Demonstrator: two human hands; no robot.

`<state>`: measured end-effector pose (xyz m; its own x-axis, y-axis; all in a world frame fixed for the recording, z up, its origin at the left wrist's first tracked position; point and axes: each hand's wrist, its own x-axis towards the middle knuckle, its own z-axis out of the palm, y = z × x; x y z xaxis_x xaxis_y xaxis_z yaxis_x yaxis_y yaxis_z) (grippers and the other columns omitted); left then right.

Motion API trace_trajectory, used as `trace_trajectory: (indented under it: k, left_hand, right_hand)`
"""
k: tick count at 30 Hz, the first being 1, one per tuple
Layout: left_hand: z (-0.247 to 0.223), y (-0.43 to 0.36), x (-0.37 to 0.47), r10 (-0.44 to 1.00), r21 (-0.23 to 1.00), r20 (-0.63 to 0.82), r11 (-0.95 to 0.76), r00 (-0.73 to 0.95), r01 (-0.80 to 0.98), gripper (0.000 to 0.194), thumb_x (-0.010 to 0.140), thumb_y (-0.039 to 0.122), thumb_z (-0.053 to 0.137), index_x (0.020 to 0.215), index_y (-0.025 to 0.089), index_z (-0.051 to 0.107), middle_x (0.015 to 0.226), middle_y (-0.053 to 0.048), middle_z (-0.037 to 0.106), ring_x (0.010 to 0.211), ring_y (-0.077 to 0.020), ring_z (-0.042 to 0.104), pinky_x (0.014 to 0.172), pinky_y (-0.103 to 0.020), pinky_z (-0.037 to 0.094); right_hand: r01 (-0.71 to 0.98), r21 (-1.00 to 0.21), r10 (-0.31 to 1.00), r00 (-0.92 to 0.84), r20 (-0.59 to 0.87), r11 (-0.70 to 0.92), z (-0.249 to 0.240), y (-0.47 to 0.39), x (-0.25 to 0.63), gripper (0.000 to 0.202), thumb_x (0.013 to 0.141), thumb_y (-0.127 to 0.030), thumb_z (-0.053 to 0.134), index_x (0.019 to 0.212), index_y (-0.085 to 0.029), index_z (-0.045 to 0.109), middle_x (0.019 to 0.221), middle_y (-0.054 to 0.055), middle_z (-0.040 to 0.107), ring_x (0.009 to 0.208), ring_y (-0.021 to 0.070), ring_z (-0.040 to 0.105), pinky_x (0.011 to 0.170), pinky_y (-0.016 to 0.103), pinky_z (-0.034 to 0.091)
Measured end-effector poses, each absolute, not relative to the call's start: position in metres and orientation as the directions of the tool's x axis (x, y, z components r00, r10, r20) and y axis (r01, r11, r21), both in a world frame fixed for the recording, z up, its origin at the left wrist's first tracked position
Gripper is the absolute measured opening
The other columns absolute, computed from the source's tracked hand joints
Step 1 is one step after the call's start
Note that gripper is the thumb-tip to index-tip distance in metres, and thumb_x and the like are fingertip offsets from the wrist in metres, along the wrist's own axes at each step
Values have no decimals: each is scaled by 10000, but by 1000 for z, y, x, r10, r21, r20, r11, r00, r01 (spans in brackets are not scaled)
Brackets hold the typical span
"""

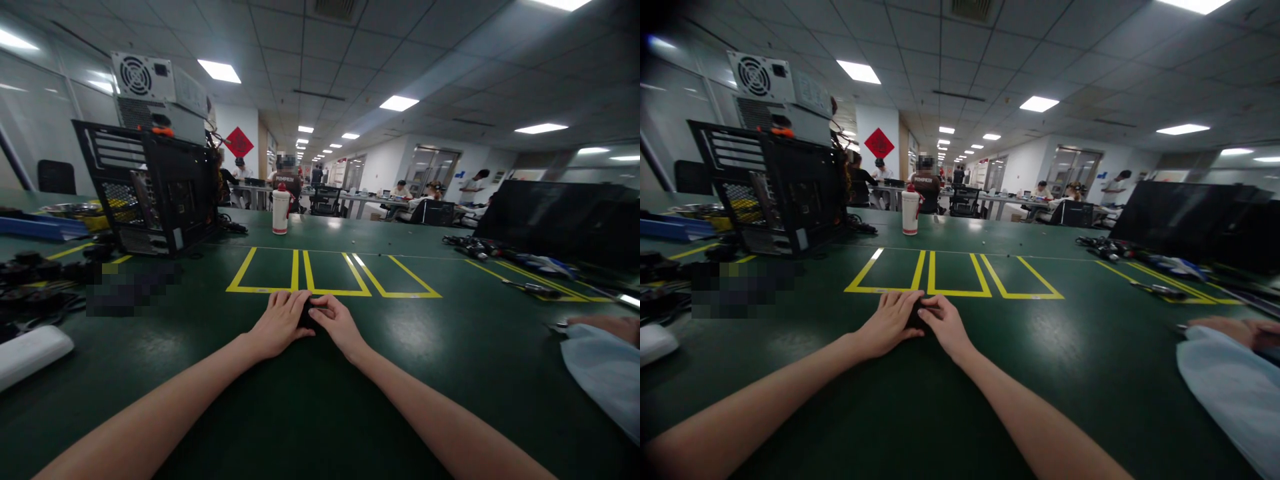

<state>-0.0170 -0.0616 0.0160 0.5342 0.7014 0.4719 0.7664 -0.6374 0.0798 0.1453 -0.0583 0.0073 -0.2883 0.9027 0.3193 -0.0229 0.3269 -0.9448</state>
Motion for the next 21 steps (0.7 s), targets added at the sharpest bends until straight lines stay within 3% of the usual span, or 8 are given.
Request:
trace_trajectory:
  k: [4,7,13,18,21]
  left_hand:
    - [13,-58,-16,670,97,498,-673,550,733,668,733,398,589,1247,197,213,1211,-103,405,1185,-286,303,980,-459,235]
    - [11,-57,-17,651,160,499,-718,572,677,650,752,333,569,1257,205,180,1229,-100,386,1183,-251,334,995,-442,247]
    - [12,-61,-21,673,229,477,-716,566,659,590,760,283,546,1241,194,217,1205,-104,401,1148,-238,378,980,-425,287]
    - [11,-63,-22,673,224,483,-714,561,664,612,746,254,556,1243,203,203,1222,-110,396,1166,-251,363,972,-448,283]
    - [11,-64,-22,677,237,475,-713,561,660,622,746,244,558,1249,210,193,1235,-102,393,1179,-244,354,979,-442,278]
  right_hand:
    - [-4,-955,915,-283,286,297,5,-54,145,248,727,-279,565,955,-195,518,989,31,558,902,153,558,832,319,438]
    - [23,-964,917,-314,245,265,6,-54,146,287,736,-289,554,1003,-190,520,1029,45,561,936,166,550,840,331,435]
    - [6,-962,885,-392,250,274,10,-60,146,256,735,-256,563,978,-191,518,992,27,557,930,158,550,842,308,439]
    - [12,-956,906,-325,273,293,7,-59,142,168,748,-315,547,863,-194,525,880,7,579,870,150,557,811,299,440]
    - [-12,-968,915,-325,240,250,6,-56,141,216,738,-320,561,911,-198,521,927,19,587,911,163,552,814,312,438]
